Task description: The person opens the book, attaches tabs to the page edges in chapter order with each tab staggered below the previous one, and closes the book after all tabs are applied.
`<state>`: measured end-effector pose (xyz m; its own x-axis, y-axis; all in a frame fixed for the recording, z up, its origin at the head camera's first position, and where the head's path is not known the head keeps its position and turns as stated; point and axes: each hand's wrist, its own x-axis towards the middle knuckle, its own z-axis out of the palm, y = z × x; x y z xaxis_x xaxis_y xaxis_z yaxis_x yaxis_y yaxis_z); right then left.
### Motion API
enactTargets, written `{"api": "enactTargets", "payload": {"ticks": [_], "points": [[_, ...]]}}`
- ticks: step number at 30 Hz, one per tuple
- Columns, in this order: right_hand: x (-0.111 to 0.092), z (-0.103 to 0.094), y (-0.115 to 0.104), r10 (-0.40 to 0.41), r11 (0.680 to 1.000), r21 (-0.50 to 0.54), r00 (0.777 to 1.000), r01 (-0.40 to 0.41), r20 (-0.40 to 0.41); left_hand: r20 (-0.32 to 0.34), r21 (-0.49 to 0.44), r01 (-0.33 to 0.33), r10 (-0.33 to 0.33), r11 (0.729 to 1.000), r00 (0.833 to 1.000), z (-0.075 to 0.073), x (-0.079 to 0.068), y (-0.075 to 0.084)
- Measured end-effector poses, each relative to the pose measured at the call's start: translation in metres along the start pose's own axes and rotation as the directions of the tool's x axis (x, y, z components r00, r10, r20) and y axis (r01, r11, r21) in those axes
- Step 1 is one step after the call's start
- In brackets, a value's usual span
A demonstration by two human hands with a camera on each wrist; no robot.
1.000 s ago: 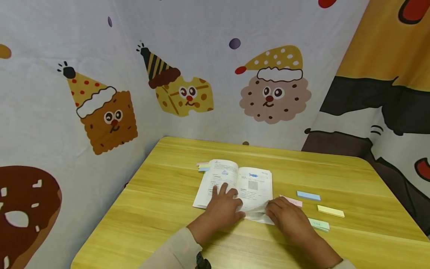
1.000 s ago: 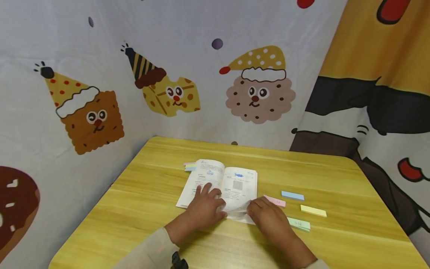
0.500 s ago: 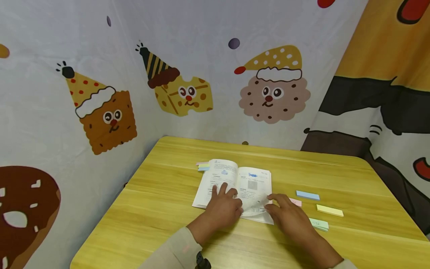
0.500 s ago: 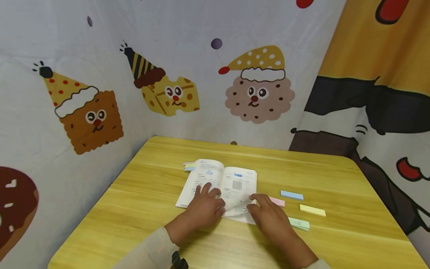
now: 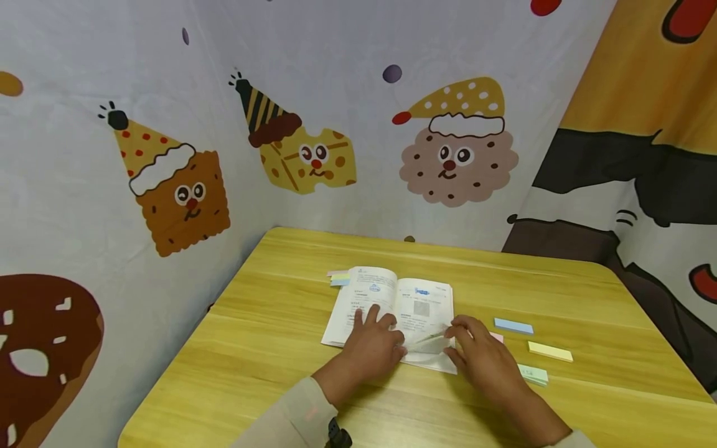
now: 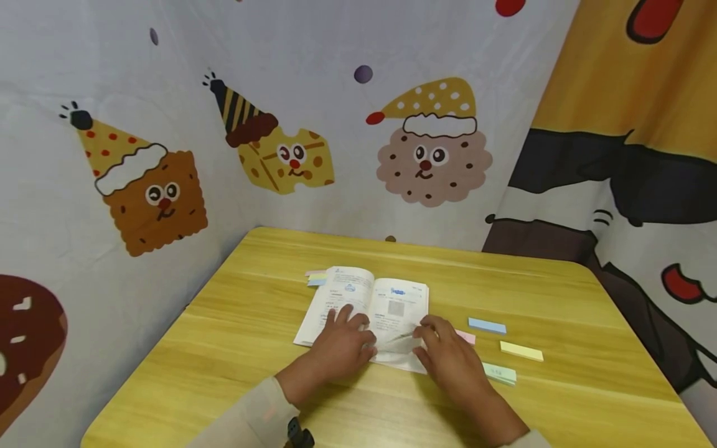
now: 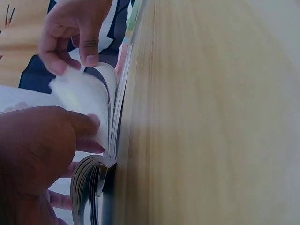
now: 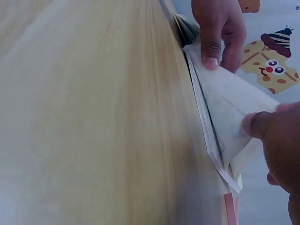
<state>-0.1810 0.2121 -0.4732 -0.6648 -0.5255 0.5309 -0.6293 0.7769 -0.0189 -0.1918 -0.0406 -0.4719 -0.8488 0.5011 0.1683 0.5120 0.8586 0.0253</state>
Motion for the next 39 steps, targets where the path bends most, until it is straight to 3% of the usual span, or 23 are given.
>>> {"api": "enactTargets", "payload": {"ticks": [4,10,14,25,29,33,39], "points": [[-0.001,-0.001,0.0,-0.02,1.0,0.015,1.0,0.02,-0.009,-0.003,-0.013,0.0,0.0,1.0,1.0,0.0,0.001,0.0],[-0.005,0.004,0.004,-0.055,0.998,0.008,0.997,0.055,0.05,0.015,-0.021,0.004,-0.004,1.0,1.0,0.0,0.001,0.001],[-0.005,0.006,0.004,-0.051,0.999,0.009,0.998,0.05,0.029,0.038,-0.019,0.007,-0.006,1.0,0.999,-0.001,0.0,0.001],[-0.001,0.001,-0.003,0.035,0.999,0.017,0.999,-0.035,-0.003,0.003,-0.009,0.019,-0.019,1.0,1.0,-0.002,0.001,0.001],[-0.004,0.002,-0.006,0.041,0.997,0.068,0.994,-0.048,0.1,-0.016,-0.025,0.053,-0.053,0.998,0.998,-0.002,0.002,0.001],[-0.007,0.004,-0.009,0.02,0.995,0.086,0.972,-0.041,0.236,-0.027,-0.085,0.114,-0.116,0.99,0.993,-0.002,0.002,0.002],[-0.008,0.006,-0.008,-0.03,0.994,0.108,0.955,-0.002,0.295,-0.072,-0.232,0.219,-0.241,0.948,0.968,-0.002,0.003,0.003]]}}
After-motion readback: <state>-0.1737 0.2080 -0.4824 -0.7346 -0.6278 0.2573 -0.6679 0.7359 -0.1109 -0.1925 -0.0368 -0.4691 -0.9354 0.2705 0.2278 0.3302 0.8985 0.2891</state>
